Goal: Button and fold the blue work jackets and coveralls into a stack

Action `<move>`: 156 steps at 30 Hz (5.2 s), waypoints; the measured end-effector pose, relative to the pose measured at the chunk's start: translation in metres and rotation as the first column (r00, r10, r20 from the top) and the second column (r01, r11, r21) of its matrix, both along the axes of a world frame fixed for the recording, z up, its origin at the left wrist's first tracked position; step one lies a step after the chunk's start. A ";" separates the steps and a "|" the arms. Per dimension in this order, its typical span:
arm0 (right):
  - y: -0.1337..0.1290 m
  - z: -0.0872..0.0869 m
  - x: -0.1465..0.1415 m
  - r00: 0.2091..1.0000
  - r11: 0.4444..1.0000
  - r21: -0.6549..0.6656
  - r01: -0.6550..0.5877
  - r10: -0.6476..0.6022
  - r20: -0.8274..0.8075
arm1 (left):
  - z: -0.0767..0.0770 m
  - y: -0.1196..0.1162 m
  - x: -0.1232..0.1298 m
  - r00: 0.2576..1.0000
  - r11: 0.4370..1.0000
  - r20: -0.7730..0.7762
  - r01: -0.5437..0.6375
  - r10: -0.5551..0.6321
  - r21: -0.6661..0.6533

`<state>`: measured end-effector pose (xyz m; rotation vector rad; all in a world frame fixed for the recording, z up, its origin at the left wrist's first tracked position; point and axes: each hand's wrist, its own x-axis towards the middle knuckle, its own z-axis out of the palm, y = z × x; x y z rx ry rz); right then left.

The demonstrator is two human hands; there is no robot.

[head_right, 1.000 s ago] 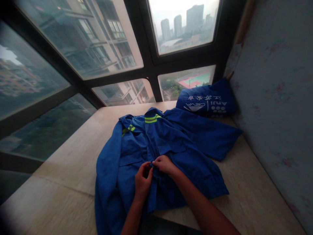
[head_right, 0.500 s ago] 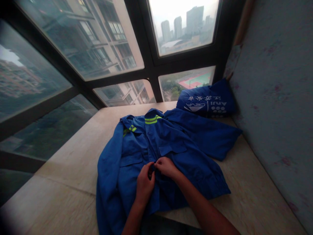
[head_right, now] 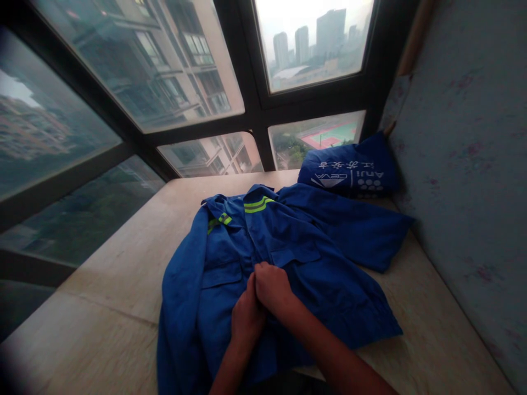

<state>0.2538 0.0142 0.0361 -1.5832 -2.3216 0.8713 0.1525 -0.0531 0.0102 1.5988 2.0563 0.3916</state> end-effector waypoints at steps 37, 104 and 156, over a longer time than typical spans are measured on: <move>0.040 -0.059 -0.015 0.825 0.938 -0.006 0.346 -0.308 -0.473 | -0.010 0.101 -0.047 0.859 0.982 0.511 -0.121 0.030 0.146; 0.087 -0.042 -0.012 0.809 0.780 -0.620 0.085 -0.417 -0.414 | -0.031 0.085 -0.037 0.819 0.912 0.574 -0.242 0.008 0.332; 0.034 -0.038 -0.022 0.990 0.991 0.021 0.136 -0.135 -0.039 | -0.032 0.078 -0.034 0.958 0.854 0.269 -0.219 0.097 0.472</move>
